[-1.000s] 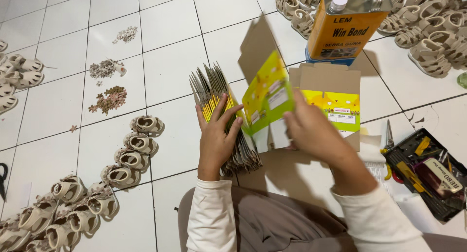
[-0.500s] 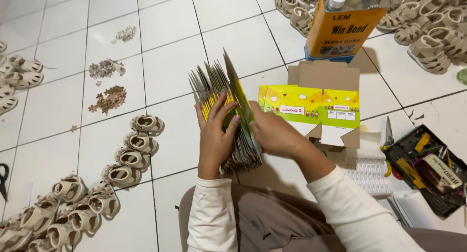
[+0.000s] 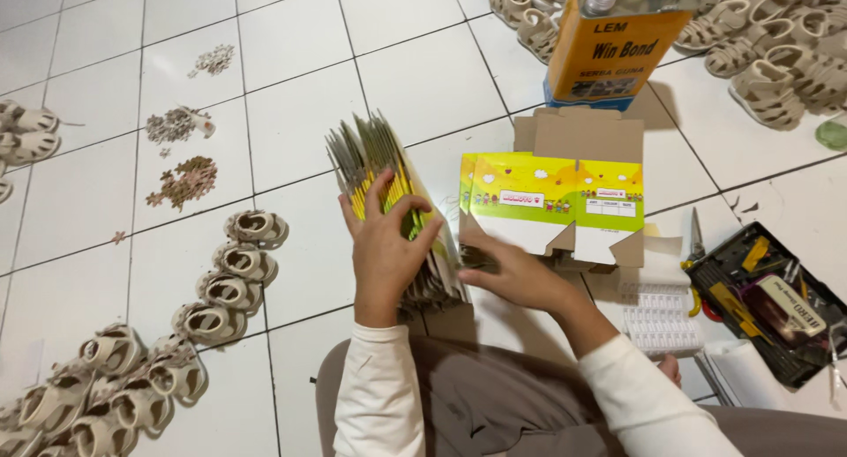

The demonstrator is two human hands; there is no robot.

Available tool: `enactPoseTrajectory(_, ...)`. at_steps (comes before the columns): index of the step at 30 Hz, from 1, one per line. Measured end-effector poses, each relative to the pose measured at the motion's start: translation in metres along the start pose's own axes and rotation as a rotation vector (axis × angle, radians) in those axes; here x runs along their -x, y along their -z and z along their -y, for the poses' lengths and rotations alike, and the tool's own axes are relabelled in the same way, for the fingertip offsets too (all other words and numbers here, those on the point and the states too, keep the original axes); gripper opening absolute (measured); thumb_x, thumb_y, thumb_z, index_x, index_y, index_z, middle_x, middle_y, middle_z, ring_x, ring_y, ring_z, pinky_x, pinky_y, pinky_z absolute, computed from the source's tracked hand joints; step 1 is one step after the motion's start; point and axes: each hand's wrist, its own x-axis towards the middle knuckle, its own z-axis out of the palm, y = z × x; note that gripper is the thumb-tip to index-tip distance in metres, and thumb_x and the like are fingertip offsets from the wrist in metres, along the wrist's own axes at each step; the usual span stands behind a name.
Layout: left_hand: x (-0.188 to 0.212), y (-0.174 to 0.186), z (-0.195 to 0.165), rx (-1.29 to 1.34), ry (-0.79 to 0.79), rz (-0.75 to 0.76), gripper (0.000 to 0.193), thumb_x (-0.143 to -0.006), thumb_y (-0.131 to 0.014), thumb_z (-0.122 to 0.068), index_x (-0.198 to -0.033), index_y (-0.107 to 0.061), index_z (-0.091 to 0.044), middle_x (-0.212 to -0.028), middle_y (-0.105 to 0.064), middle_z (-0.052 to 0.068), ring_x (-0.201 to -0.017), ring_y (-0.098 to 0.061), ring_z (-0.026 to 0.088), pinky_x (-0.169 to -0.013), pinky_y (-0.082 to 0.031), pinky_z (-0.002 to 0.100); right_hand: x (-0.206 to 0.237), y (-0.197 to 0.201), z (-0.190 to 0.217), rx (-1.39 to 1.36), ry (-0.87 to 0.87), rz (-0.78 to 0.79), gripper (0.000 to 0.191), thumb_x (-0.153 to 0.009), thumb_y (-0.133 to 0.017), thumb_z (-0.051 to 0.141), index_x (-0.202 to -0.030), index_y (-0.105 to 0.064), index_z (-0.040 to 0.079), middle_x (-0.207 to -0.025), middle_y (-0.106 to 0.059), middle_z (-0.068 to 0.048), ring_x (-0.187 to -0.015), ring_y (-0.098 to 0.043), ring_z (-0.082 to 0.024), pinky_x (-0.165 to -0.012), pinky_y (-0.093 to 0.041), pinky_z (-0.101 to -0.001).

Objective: The person sits on the floor and assembles flat-packed cardboard boxes by folding the flaps and inserting them into slots. They handle multiple boxes, stacking them as they are completed, and also apply a sticker to one of the boxes.

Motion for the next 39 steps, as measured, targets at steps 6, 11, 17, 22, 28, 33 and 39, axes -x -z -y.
enactPoseTrajectory(6,0.002,-0.002,0.008,0.036,-0.054,-0.041,0.014,-0.087,-0.071,-0.031,-0.091,-0.074,-0.018,-0.15,-0.053,0.014,-0.145,-0.041,0.03,-0.126,-0.004,0.06,0.074,0.08,-0.1,0.401,-0.329,-0.572,0.089,-0.068,-0.086,0.047,-0.142,-0.048,0.013,-0.143,-0.059,-0.018,-0.138,-0.051,-0.036,-0.12,-0.039,-0.0523)
enactPoseTrajectory(11,0.006,0.002,0.006,0.033,-0.053,-0.011,0.016,-0.086,-0.07,-0.031,-0.093,-0.074,-0.017,-0.151,-0.051,0.015,-0.146,-0.04,0.031,-0.125,-0.003,0.059,0.11,0.064,-0.163,-0.858,-0.701,-0.677,0.096,-0.089,-0.043,0.074,-0.161,-0.028,0.012,-0.138,-0.054,-0.029,-0.124,-0.059,-0.047,-0.089,-0.056,-0.0558)
enactPoseTrajectory(17,0.009,0.006,0.005,0.01,-0.052,-0.016,0.015,-0.085,-0.07,-0.031,-0.092,-0.075,-0.018,-0.151,-0.051,0.015,-0.145,-0.039,0.031,-0.126,-0.003,0.059,0.064,0.022,-0.149,-1.179,-0.701,-0.729,0.095,-0.087,-0.056,0.064,-0.16,-0.025,0.013,-0.154,-0.038,-0.027,-0.131,-0.053,-0.049,-0.102,-0.05,-0.0613)
enactPoseTrajectory(22,0.016,0.009,0.01,0.013,-0.015,-0.001,0.014,-0.086,-0.07,-0.03,-0.09,-0.074,-0.017,-0.151,-0.051,0.014,-0.145,-0.039,0.032,-0.126,-0.005,0.058,0.037,0.018,-0.143,-1.265,-0.597,-0.882,0.08,-0.089,-0.066,0.048,-0.154,-0.037,0.01,-0.153,-0.043,-0.024,-0.136,-0.05,-0.04,-0.108,-0.047,-0.0606)
enactPoseTrajectory(28,0.012,0.022,0.022,-0.045,0.011,0.011,0.016,-0.083,-0.071,-0.032,-0.092,-0.075,-0.019,-0.153,-0.05,0.014,-0.146,-0.039,0.033,-0.126,-0.003,0.058,-0.019,0.025,-0.159,-1.333,-0.558,-1.006,0.072,-0.09,-0.067,0.038,-0.148,-0.039,0.006,-0.145,-0.05,-0.021,-0.129,-0.056,-0.039,-0.106,-0.047,-0.0673)
enactPoseTrajectory(33,0.011,0.039,0.032,-0.224,0.226,0.049,0.022,-0.072,-0.079,-0.037,-0.09,-0.078,-0.023,-0.152,-0.047,0.01,-0.147,-0.011,0.05,-0.119,-0.004,0.057,-0.07,0.025,-0.146,-1.415,-0.508,-0.954,0.07,-0.089,-0.065,0.044,-0.146,-0.045,0.008,-0.142,-0.055,-0.015,-0.127,-0.057,-0.036,-0.103,-0.046,-0.0644)
enactPoseTrajectory(39,0.014,0.041,0.028,-0.267,0.196,0.075,0.02,-0.071,-0.081,-0.035,-0.088,-0.078,-0.026,-0.153,-0.047,0.005,-0.15,-0.012,0.049,-0.124,-0.008,0.059,-0.123,0.028,-0.112,-1.432,-0.459,-0.888,0.076,-0.088,-0.069,0.043,-0.148,-0.042,0.005,-0.142,-0.054,-0.015,-0.129,-0.056,-0.035,-0.104,-0.052,-0.0628)
